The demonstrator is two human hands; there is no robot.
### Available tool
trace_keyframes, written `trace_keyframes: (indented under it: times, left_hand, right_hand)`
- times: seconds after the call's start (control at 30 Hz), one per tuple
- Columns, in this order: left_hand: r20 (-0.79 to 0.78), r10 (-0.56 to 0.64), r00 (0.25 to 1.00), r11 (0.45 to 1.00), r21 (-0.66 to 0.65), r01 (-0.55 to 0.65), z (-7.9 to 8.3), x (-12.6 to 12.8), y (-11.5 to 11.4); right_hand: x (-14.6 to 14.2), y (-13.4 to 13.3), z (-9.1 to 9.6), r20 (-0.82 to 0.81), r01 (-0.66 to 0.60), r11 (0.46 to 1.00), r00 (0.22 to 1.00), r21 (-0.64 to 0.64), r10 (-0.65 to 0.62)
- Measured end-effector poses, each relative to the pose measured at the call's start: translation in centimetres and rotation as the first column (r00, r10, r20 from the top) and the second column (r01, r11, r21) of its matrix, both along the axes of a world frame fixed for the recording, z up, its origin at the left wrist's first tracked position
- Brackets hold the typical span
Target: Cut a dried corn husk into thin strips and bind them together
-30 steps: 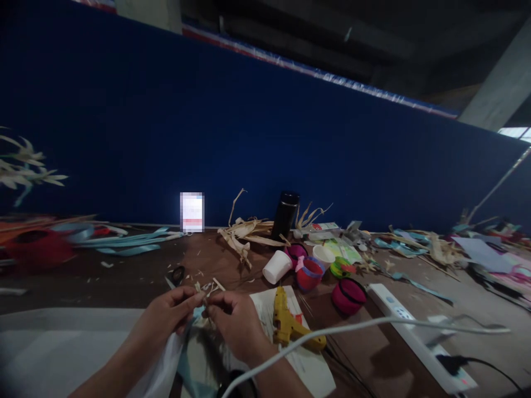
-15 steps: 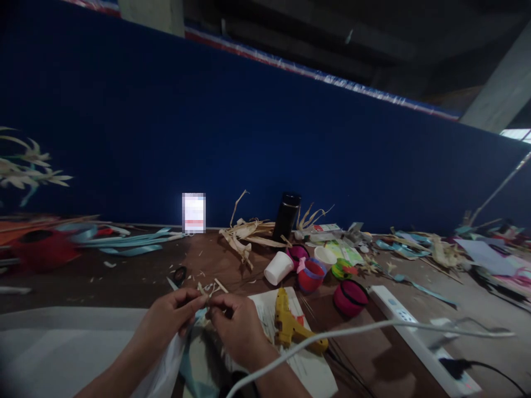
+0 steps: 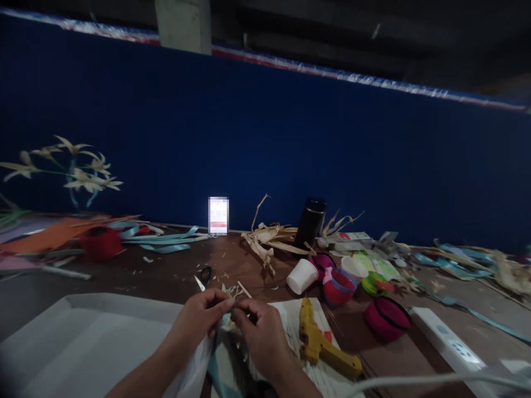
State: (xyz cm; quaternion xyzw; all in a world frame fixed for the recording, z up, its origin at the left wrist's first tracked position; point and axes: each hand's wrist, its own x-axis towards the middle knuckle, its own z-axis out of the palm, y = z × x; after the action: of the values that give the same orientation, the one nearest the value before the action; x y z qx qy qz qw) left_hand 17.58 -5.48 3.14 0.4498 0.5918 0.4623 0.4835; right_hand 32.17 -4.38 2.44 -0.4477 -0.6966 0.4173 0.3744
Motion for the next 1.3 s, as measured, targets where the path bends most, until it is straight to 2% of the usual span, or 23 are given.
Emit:
trace_keyframes:
  times: [0.23, 0.67, 0.87, 1.3]
  left_hand:
    - [0.114, -0.019, 0.993, 1.0, 0.01, 0.018, -1.0, -0.1, 0.4]
    - [0.165, 0.037, 0.986, 0.999, 0.008, -0.039, 0.2, 0.3, -0.2]
    - [0.183, 0.037, 0.983, 0.999, -0.001, -0.037, -0.1, 0.2, -0.1]
    - [0.224, 0.108, 0.969, 0.993, 0.017, -0.115, -0.5, 0.6, 0.1]
  right_hand:
    - [0.1, 0.1, 0.0, -0.011, -0.034, 0.999, 0.999, -0.018, 0.034]
    - [0.1, 0.1, -0.5, 0.014, -0.047, 0.999, 0.999, 0.001, 0.047]
    - [0.2, 0.3, -0.6, 0.053, -0.059, 0.998, 0.997, 0.017, 0.058]
    - [-0.2, -0.4, 0.4, 0.063, -0.043, 0.999, 0.997, 0.008, 0.042]
